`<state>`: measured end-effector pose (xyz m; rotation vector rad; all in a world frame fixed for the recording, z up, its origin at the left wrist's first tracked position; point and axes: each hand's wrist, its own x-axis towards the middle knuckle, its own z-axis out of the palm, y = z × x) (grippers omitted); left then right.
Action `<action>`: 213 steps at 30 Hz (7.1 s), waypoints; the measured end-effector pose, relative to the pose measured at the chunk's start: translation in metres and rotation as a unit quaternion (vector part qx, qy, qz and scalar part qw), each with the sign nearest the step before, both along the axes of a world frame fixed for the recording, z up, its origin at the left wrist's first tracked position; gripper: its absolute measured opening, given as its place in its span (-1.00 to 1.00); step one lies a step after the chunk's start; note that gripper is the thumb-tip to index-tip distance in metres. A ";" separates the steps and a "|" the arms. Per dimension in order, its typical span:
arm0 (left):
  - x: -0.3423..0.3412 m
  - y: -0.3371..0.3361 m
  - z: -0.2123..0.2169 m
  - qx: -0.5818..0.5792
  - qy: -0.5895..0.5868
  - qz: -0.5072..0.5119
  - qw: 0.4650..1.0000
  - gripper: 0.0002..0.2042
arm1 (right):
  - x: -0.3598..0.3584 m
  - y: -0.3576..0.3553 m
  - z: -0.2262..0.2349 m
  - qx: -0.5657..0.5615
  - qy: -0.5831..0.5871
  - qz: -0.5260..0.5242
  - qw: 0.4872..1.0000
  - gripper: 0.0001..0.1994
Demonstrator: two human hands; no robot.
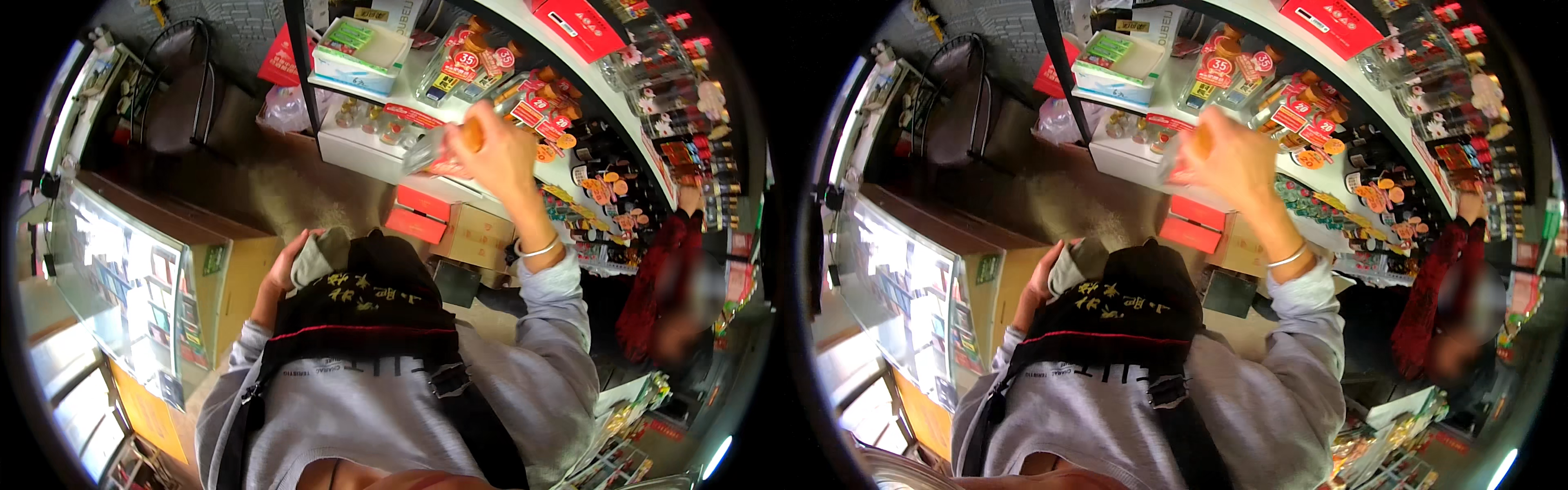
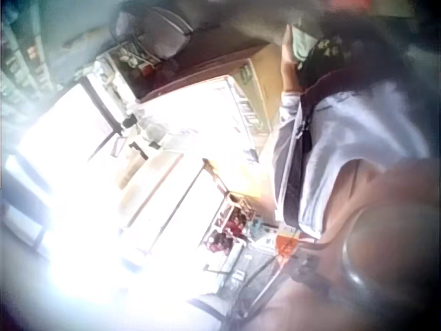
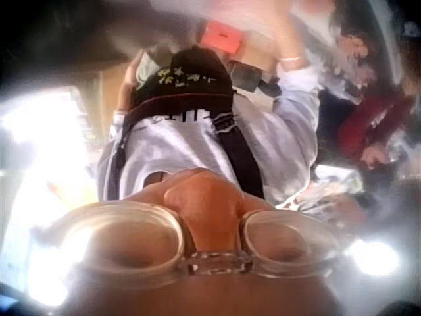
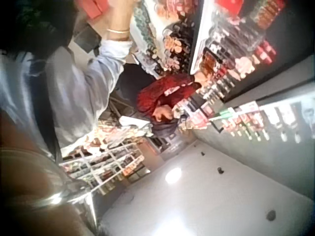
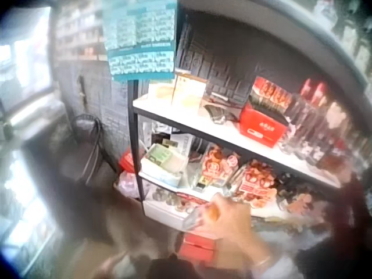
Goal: The person wipes the shelves in a store using a cloth. They move bottles and other items to clean the surfaces and then place them back.
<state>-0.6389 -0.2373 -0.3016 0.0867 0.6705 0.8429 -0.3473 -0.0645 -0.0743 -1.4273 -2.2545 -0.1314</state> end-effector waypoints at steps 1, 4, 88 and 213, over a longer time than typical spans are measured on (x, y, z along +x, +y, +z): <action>0.014 0.006 -0.006 0.003 0.009 -0.004 1.000 -0.53 | 0.019 0.012 -0.001 -0.009 -0.018 -0.024 1.000 -0.72; 0.051 0.021 0.005 0.004 0.003 -0.002 1.000 -0.52 | 0.064 0.052 -0.010 -0.016 -0.055 -0.063 0.996 -0.71; 0.102 0.099 0.036 0.009 0.021 -0.006 1.000 -0.51 | 0.144 0.257 -0.064 -0.020 -0.003 0.006 1.000 -0.67; 0.237 0.094 0.022 -0.095 0.065 -0.010 0.993 -0.61 | 0.339 0.119 -0.104 -0.008 0.315 -0.175 0.933 -0.74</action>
